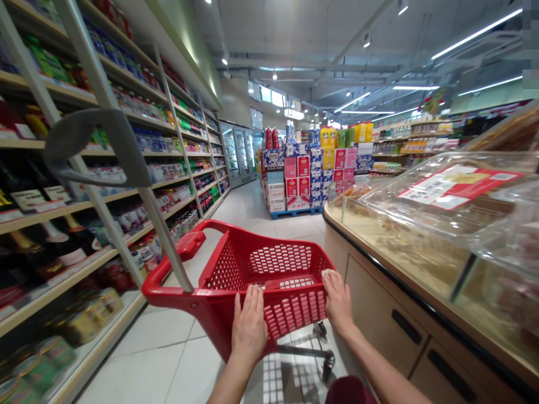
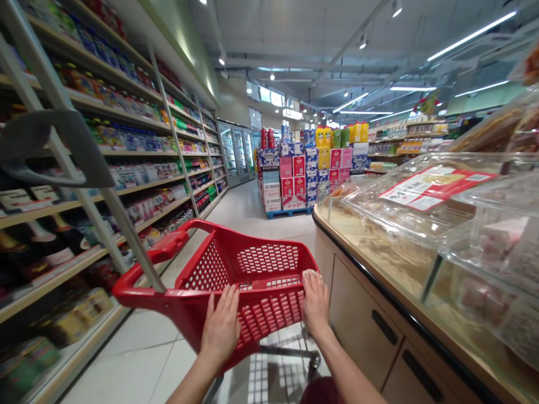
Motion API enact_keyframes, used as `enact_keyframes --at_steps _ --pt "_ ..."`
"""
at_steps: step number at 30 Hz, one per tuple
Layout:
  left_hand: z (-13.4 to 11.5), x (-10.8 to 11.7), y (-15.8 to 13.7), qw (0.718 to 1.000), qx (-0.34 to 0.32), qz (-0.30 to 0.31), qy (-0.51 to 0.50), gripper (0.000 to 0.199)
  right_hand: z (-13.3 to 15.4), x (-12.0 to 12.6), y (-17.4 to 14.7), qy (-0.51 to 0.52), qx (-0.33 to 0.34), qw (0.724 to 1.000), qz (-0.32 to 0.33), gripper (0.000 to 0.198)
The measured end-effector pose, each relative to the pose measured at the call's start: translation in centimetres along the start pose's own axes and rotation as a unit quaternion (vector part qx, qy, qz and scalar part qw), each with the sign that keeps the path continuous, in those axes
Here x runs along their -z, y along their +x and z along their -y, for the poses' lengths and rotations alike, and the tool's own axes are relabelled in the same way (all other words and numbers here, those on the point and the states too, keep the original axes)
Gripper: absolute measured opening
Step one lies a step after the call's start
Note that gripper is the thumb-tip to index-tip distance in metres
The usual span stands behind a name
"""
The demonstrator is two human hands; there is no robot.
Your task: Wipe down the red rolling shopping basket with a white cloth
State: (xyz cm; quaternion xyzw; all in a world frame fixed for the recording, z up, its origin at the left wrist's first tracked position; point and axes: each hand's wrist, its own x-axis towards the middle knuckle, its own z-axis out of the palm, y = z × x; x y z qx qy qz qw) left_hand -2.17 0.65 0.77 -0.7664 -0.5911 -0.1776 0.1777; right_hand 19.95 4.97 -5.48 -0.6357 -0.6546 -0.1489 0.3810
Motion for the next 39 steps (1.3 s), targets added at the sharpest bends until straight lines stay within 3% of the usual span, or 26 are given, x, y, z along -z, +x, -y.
enact_keyframes --at_steps 2,5,7,8,11,13,18,19,23,24,28,30,33,35,39 --pt "-0.6 0.0 0.4 1.0 -0.004 0.019 0.002 0.053 0.0 -0.3 0.0 0.004 0.001 1.0 -0.017 0.052" --pt "-1.7 -0.2 1.2 0.997 -0.033 0.075 -0.003 0.054 1.7 -0.6 -0.4 0.044 0.156 0.987 0.016 0.052" --pt "-2.0 -0.4 1.4 0.993 -0.041 0.106 -0.003 0.054 1.9 -0.6 -0.4 0.053 0.209 0.976 0.041 0.053" --pt "-2.1 -0.6 1.4 0.993 -0.041 0.112 -0.002 0.055 1.4 -0.5 -0.3 0.049 0.193 0.979 0.042 0.053" --pt "-2.0 -1.1 1.1 0.994 -0.037 0.102 0.007 0.055 -0.9 -0.4 0.1 0.018 0.038 0.999 0.0 0.052" --pt "-2.1 -1.3 0.9 0.996 -0.022 0.09 0.013 0.055 -1.5 -0.4 0.0 0.018 -0.001 1.0 -0.02 0.051" --pt "-2.2 -1.7 0.4 0.997 -0.011 0.074 0.014 0.056 0.2 -0.1 -0.9 0.063 0.181 0.981 0.023 0.05" --pt "-2.2 -1.8 0.3 0.997 -0.013 0.072 0.013 0.056 0.1 0.0 -1.0 0.057 0.181 0.981 0.025 0.05" --pt "-2.4 -2.1 0.0 0.998 -0.019 0.066 0.016 0.058 -1.1 0.2 -1.0 0.023 0.04 0.998 -0.033 0.053" --pt "-2.5 -2.1 0.0 0.998 -0.017 0.064 0.018 0.058 -1.0 0.2 -1.1 0.027 0.032 0.998 -0.04 0.054" --pt "-2.8 -1.9 -0.1 0.998 -0.023 0.059 0.024 0.057 0.8 0.3 -1.3 0.075 0.17 0.983 0.012 0.055" --pt "-2.9 -1.9 -0.3 0.997 -0.036 0.056 0.025 0.057 0.8 0.5 -1.2 0.069 0.177 0.982 0.024 0.054" --pt "-3.1 -2.0 -0.5 0.997 -0.043 0.052 0.026 0.059 -0.2 0.7 -0.9 0.029 0.045 0.998 -0.022 0.055" --pt "-3.3 -2.0 -0.5 0.998 -0.04 0.051 0.023 0.061 0.0 0.7 -0.8 0.025 0.018 0.999 -0.039 0.056" --pt "-3.4 -1.8 -0.4 0.997 -0.046 0.06 0.008 0.06 1.7 0.4 -1.0 0.066 0.184 0.981 0.007 0.054"
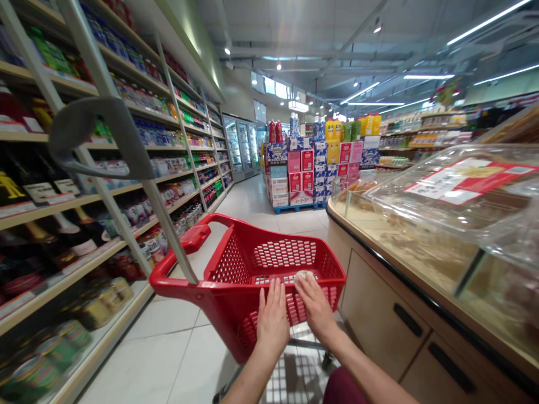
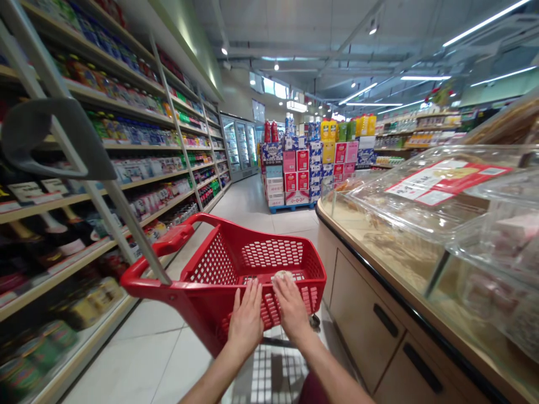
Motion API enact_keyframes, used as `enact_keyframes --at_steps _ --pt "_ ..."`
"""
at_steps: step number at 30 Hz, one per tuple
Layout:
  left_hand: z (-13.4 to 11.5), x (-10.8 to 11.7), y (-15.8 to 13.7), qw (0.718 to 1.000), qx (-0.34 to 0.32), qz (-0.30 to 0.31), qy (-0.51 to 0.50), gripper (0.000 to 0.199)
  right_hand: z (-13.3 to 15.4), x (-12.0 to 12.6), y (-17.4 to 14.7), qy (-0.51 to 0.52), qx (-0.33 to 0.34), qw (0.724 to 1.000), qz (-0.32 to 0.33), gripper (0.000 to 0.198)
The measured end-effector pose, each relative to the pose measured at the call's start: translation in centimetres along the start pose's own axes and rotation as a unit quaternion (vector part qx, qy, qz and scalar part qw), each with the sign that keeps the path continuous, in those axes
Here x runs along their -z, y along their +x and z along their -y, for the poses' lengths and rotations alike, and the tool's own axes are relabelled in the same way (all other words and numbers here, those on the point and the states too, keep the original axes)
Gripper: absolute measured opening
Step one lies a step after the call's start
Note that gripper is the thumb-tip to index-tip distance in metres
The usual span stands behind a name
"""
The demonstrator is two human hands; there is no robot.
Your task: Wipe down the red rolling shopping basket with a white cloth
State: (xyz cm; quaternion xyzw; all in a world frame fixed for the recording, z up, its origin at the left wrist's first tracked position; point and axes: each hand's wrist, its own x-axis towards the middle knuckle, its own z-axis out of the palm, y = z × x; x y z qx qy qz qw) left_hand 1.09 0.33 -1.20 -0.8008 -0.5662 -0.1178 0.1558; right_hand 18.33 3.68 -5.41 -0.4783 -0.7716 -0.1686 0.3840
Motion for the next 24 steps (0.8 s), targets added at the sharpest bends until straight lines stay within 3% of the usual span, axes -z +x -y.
enact_keyframes --at_steps 2,5,7,11,13,16,18,19,22,24 --pt "0.1 0.2 0.0 1.0 -0.011 0.009 -0.009 0.059 -0.2 0.1 -0.1 -0.005 0.002 1.0 0.005 0.053" --pt "0.0 0.4 -0.1 1.0 -0.01 0.017 -0.016 0.06 -1.6 0.5 -0.4 -0.057 -0.134 0.989 -0.036 0.051" --pt "-0.2 0.5 -0.2 1.0 -0.002 0.018 -0.012 0.062 -1.5 0.5 -0.4 -0.064 -0.164 0.983 -0.055 0.051" --pt "-0.3 0.5 -0.1 1.0 -0.007 0.014 0.004 0.061 0.6 0.1 -0.1 0.001 -0.009 1.0 -0.011 0.051" --pt "-0.2 0.5 -0.1 1.0 -0.015 0.01 0.004 0.06 0.3 0.3 -0.2 0.005 0.001 1.0 0.009 0.05" --pt "-0.2 0.4 -0.2 1.0 -0.013 0.004 0.0 0.06 -1.7 0.9 -0.7 -0.039 -0.133 0.99 -0.014 0.051" --pt "-0.3 0.3 -0.3 1.0 -0.005 0.002 -0.002 0.061 -2.4 1.0 -0.9 -0.055 -0.182 0.981 -0.032 0.052" --pt "-0.4 0.3 -0.3 1.0 -0.002 0.001 -0.003 0.062 -2.2 0.9 -1.0 -0.055 -0.174 0.983 -0.036 0.052" --pt "-0.5 0.2 -0.3 1.0 -0.001 0.0 -0.001 0.062 -0.5 0.4 -1.0 -0.017 -0.051 0.998 -0.011 0.05" --pt "-0.5 0.2 -0.3 1.0 -0.004 -0.002 0.005 0.061 -0.2 0.3 -1.0 0.005 -0.007 1.0 0.0 0.05"
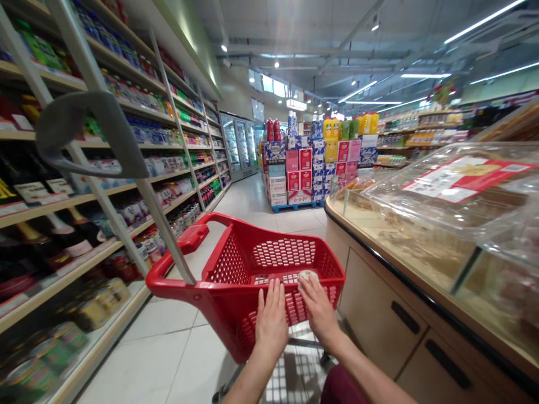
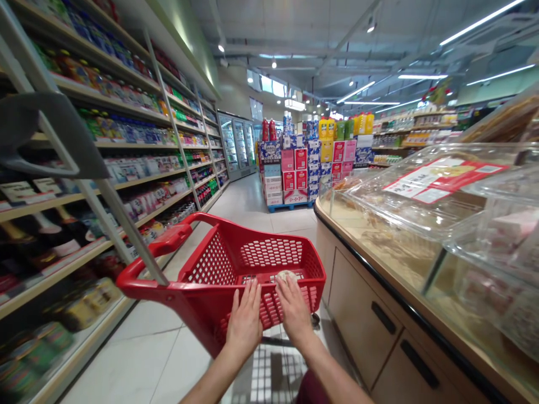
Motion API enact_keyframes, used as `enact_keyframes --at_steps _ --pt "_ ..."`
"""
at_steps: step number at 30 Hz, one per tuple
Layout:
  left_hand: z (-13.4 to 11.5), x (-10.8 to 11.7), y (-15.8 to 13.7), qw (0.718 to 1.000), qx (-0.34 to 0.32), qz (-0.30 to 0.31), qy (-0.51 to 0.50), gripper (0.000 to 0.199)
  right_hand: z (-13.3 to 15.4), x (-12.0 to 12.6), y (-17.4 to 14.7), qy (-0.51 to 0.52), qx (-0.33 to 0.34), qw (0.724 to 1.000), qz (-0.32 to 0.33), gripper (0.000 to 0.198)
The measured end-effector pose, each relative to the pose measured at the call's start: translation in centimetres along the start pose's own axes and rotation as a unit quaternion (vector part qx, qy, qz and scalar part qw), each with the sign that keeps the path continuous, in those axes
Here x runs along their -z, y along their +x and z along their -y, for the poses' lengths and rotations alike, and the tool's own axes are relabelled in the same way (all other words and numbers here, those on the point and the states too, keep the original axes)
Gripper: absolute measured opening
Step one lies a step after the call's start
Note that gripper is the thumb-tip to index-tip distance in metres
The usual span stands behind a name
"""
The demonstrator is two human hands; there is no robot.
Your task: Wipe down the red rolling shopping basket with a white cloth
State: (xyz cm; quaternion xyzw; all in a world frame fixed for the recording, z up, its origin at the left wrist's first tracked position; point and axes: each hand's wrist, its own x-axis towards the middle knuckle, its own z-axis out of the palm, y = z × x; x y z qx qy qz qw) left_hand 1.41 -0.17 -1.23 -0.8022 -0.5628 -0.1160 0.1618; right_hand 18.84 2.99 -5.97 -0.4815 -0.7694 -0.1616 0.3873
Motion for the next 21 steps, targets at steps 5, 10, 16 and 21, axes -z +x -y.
enact_keyframes --at_steps 5,10,16,21 --pt "-0.2 -0.2 -0.1 1.0 0.0 -0.003 0.001 0.061 -1.8 0.4 0.0 -0.001 -0.128 0.99 -0.058 0.057" --pt "-0.2 0.2 0.1 1.0 0.002 0.013 -0.014 0.06 1.3 0.1 0.6 0.058 -0.001 0.998 -0.015 0.054" --pt "-0.8 0.5 0.3 0.998 -0.007 0.041 -0.048 0.065 1.8 -0.8 2.0 0.037 -0.026 0.998 -0.049 0.056" --pt "1.5 2.1 -0.1 0.997 -0.043 -0.036 -0.061 0.066 -1.7 -1.0 0.7 0.018 -0.001 0.999 -0.041 0.058"
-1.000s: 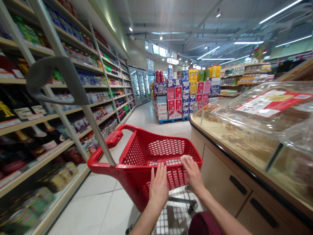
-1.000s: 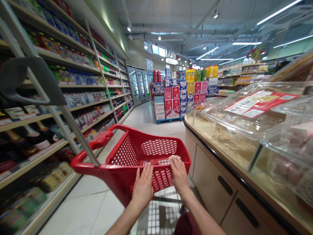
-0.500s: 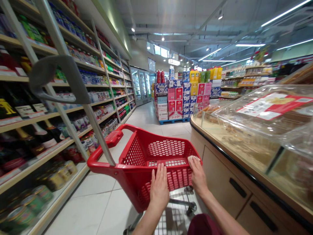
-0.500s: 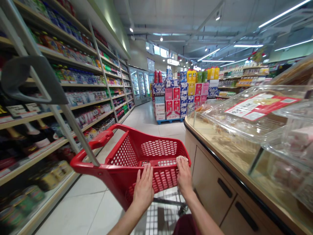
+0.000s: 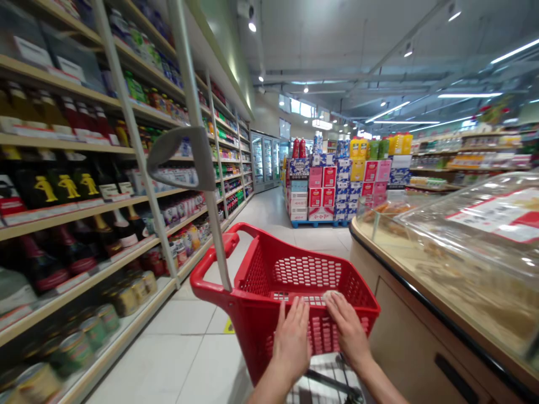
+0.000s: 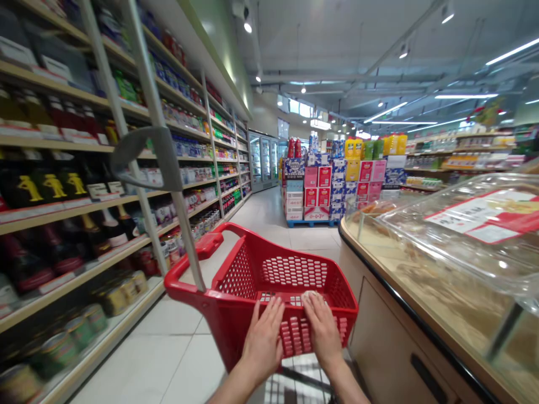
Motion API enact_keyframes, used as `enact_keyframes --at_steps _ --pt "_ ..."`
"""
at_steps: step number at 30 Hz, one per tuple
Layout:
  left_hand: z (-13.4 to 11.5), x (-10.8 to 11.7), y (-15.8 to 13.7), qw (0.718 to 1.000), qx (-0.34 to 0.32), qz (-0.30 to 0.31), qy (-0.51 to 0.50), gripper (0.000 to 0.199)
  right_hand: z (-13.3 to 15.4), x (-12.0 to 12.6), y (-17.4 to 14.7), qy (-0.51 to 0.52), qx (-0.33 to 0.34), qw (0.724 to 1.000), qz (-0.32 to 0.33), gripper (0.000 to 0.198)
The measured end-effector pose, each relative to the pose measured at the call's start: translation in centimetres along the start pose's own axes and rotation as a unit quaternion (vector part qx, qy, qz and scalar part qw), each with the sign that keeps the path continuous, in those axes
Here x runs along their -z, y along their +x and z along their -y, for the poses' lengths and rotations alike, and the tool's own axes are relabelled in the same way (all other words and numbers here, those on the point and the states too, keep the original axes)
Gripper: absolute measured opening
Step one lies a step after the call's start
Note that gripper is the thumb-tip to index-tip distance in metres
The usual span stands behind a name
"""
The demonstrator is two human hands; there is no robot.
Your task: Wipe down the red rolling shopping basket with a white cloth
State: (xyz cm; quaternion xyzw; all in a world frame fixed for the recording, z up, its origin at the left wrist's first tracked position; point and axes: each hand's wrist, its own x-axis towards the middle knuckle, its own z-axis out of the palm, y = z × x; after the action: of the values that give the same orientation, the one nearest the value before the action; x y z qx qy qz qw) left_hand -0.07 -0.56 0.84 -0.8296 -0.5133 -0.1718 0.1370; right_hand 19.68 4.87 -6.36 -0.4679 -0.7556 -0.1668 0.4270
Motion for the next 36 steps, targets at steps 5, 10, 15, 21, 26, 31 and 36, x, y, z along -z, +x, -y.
enact_keyframes --at_steps 5,10,15,21,26,31,36 --pt "7.6 5.5 -2.1 0.929 0.26 -0.259 0.053 0.061 -2.4 -0.2 -0.7 -0.016 -0.116 0.992 -0.049 0.06" --pt "11.4 7.1 -2.7 0.95 0.267 -0.156 0.053 0.057 9.2 -2.4 4.5 0.14 -0.049 0.989 -0.013 0.062" --pt "11.0 6.4 -2.9 0.959 0.237 -0.139 0.073 0.059 20.4 -3.3 8.8 0.242 0.064 0.968 -0.024 0.052" --pt "11.3 7.2 -3.5 0.965 0.233 -0.091 0.073 0.06 13.9 -2.4 6.4 0.222 0.103 0.97 -0.008 0.052" --pt "10.8 7.0 -3.2 0.963 0.244 -0.088 0.07 0.059 16.5 2.5 16.0 0.248 0.122 0.957 -0.088 0.05" --pt "10.3 6.5 -3.2 0.965 0.23 -0.088 0.09 0.059 21.0 6.1 27.5 0.168 0.245 0.939 -0.175 0.046" --pt "10.3 6.1 -3.3 0.967 0.218 -0.1 0.089 0.063 17.3 2.9 21.5 0.062 0.385 0.92 -0.049 0.044"
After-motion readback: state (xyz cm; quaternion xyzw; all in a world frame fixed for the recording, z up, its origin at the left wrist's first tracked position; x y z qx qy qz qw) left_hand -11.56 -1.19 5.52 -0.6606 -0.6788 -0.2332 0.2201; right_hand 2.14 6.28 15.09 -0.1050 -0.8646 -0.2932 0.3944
